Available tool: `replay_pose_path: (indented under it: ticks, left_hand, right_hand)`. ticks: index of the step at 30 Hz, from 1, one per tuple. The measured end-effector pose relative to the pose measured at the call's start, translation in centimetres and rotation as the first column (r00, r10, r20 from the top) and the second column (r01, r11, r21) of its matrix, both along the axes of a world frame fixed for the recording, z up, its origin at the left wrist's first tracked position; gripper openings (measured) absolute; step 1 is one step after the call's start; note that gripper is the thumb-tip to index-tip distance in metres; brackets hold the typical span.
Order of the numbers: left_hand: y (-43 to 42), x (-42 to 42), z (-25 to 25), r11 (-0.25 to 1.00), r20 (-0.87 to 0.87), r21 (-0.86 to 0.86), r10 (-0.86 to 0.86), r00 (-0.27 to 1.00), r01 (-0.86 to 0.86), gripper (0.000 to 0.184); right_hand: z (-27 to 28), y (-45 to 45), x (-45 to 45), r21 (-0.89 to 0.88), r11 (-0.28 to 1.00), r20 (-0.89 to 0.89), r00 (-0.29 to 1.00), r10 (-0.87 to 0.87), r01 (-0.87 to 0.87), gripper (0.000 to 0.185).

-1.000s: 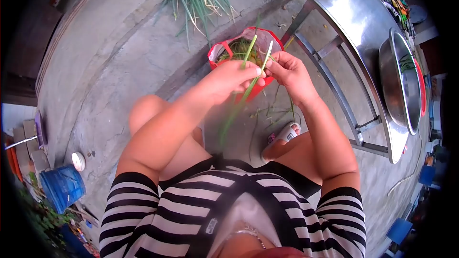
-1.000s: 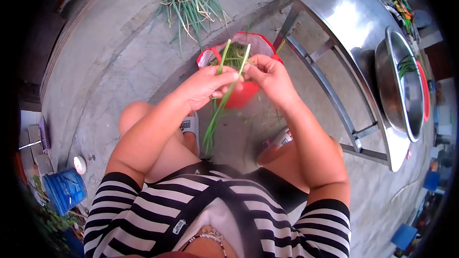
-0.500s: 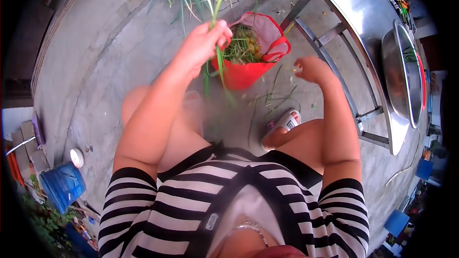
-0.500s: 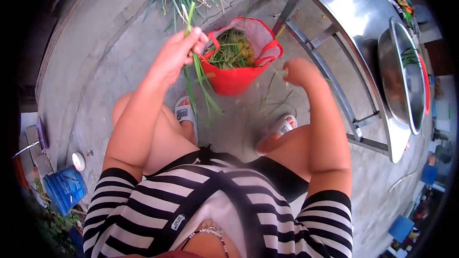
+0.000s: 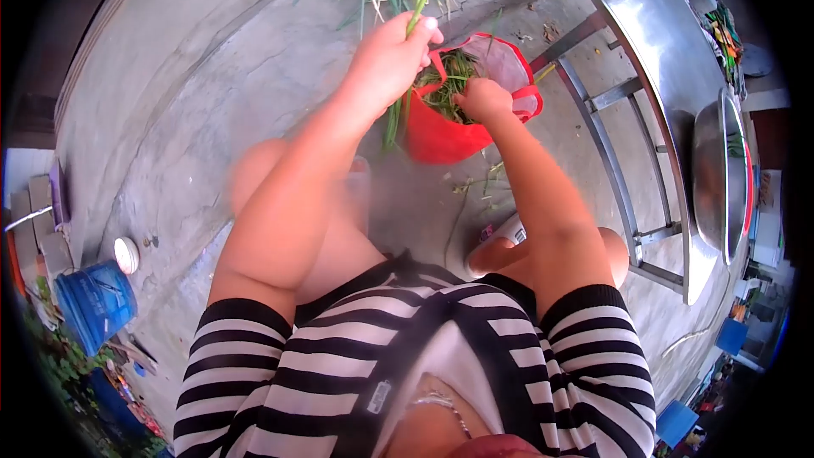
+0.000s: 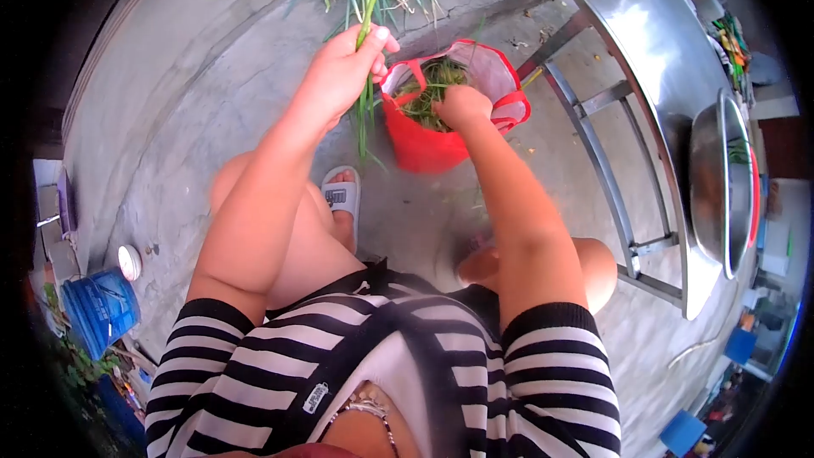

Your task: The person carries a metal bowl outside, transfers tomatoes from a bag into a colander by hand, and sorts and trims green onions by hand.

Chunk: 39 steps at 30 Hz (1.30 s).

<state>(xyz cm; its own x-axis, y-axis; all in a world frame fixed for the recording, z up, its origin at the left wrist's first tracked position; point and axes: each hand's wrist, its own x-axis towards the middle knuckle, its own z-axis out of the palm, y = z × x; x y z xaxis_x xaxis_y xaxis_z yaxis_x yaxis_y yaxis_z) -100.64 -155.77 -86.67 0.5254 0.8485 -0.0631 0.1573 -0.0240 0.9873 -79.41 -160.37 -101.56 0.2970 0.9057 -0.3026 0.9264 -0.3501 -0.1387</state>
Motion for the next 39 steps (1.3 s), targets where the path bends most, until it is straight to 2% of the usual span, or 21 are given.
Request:
replay_pose_path:
  ticks: [3,8,9,12,13,16,17,20,22,24,25,26,28,30,33,36,37,39]
  left_hand:
    - [0.2,-0.3,0.3,1.000,-0.006,-0.006,0.008,1.000,-0.008,0.027]
    - [0.5,-0.4,0.2,0.996,-0.045,0.089,0.003,0.999,0.001,0.025]
    - [0.5,-0.3,0.0,0.993,-0.065,0.120,0.002,0.998,0.006,0.025]
    - [-0.1,0.3,-0.8,0.977,-0.055,0.209,-0.033,0.998,0.044,0.022]
    - [-0.7,0.3,0.3,0.994,-0.099,0.073,-0.079,0.992,0.086,0.022]
    - [-2.0,0.8,-0.6,0.879,-0.184,0.423,-0.154,0.971,0.220,0.022]
    - [-2.6,1.2,-1.0,0.879,-0.108,0.412,-0.217,0.970,0.242,0.024]
    - [-4.1,1.8,-0.1,0.906,-0.167,0.146,-0.373,0.913,0.397,0.024]
    - [-4.7,2.1,-0.2,0.907,-0.103,0.056,-0.410,0.906,0.417,0.026]
    - [-5.0,2.6,-1.0,0.916,-0.038,-0.042,-0.401,0.915,0.399,0.026]
    - [-5.2,2.9,-1.1,0.918,-0.019,-0.051,-0.395,0.919,0.394,0.025]
    - [-5.3,3.0,-1.3,0.919,0.001,-0.063,-0.389,0.921,0.388,0.023]
    - [-5.7,3.3,-1.6,0.918,0.024,-0.112,-0.381,0.924,0.381,0.021]
    - [-5.7,3.5,-1.6,0.912,0.032,-0.178,-0.370,0.929,0.369,0.019]
    - [-5.7,3.9,-1.7,0.933,-0.018,-0.159,-0.330,0.944,0.323,0.017]
    - [-5.2,4.1,-2.7,0.927,0.015,-0.150,-0.345,0.939,0.343,0.017]
    - [-5.1,4.2,-3.0,0.931,0.013,-0.136,-0.341,0.940,0.340,0.016]
    - [-5.0,4.2,-3.4,0.937,0.008,-0.110,-0.333,0.943,0.332,0.015]
  right_hand:
    - [-2.7,0.9,0.3,0.013,0.998,0.037,0.997,-0.063,0.062,0.029]
    - [3.3,-0.5,1.0,0.099,0.995,0.004,1.000,-0.026,0.026,0.029]
    - [4.9,-1.0,1.4,0.141,0.990,-0.038,0.999,-0.019,0.024,0.027]
    - [11.4,-3.8,2.3,0.277,0.961,-0.345,0.933,0.106,-0.007,0.021]
    - [13.6,-4.9,2.4,0.279,0.959,-0.397,0.904,0.160,-0.047,0.019]
    - [19.0,-8.7,2.2,0.310,0.945,-0.508,0.821,0.260,-0.107,0.012]
    - [20.3,-9.7,1.9,0.333,0.938,-0.518,0.813,0.268,-0.097,0.009]
    - [20.2,-11.5,2.8,0.425,0.905,-0.599,0.748,0.287,-0.007,0.008]
    - [19.4,-12.0,3.5,0.438,0.895,-0.659,0.708,0.255,0.086,0.011]
    - [17.8,-12.1,2.6,0.438,0.857,-0.810,0.533,0.244,0.273,0.016]
    - [17.3,-12.2,2.0,0.418,0.833,-0.867,0.432,0.247,0.363,0.019]
    - [17.0,-12.5,1.7,0.331,0.882,-0.907,0.371,0.200,0.336,0.024]
    - [15.5,-12.5,1.2,0.279,0.936,-0.900,0.397,0.178,0.214,0.028]
    - [13.8,-12.2,1.2,0.325,0.907,-0.879,0.439,0.186,0.266,0.019]
    - [13.0,-11.9,1.9,0.359,0.872,-0.871,0.454,0.186,0.332,0.010]
    - [14.9,-12.3,2.3,0.170,0.867,-0.971,0.227,0.068,0.469,0.008]
    - [14.9,-12.2,2.5,0.133,0.823,-0.983,0.179,0.039,0.553,0.006]
    - [14.9,-12.2,3.6,0.181,0.729,-0.981,0.071,0.180,0.661,0.006]
